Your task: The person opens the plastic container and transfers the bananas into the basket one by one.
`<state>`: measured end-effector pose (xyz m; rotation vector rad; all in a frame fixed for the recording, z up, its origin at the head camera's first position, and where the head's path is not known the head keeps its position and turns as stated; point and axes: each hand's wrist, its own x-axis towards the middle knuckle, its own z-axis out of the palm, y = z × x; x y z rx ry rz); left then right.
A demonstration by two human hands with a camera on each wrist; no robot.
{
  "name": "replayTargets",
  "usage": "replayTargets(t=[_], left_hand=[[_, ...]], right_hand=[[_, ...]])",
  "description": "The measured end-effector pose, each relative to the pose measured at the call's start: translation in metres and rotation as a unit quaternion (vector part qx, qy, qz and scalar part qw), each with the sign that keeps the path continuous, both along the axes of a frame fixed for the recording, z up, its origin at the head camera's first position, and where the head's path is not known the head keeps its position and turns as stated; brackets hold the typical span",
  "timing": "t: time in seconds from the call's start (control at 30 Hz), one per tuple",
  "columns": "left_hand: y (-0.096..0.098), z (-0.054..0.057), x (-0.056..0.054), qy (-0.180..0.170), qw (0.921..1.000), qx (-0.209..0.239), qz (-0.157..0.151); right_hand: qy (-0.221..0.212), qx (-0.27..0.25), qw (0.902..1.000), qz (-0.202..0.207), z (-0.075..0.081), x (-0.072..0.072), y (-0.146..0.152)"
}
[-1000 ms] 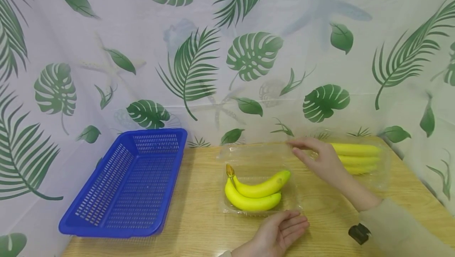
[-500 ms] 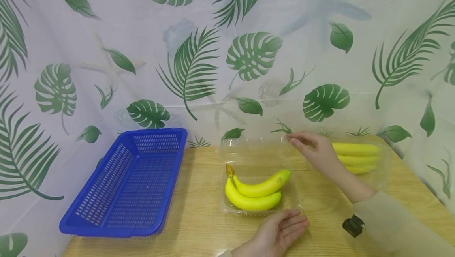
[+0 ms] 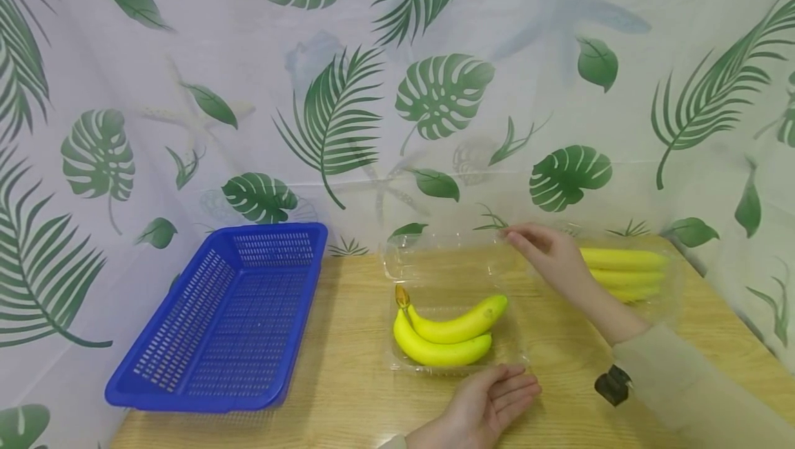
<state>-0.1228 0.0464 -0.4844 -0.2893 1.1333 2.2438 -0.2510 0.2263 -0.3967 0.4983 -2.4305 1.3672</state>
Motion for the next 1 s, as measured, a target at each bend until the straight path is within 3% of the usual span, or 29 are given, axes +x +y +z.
replayTargets(t=[0.27, 0.6, 1.0], left_hand=[[0.0, 0.0, 0.0, -0.003, 1.0, 0.006, 0.004], [0.0, 0.002, 0.0, -0.015, 0.9999, 0.005, 0.008], [-0.001, 0.003, 0.0, -0.007, 0.9999, 0.007, 0.0]], right_hand=[[-0.028, -0.016, 0.9995, 0.006, 0.003, -0.008, 0.0], [-0.03, -0.016, 0.9994, 0.009, 0.003, -0.019, 0.001], [-0.04, -0.015, 0.999, 0.011, 0.006, -0.023, 0.0]])
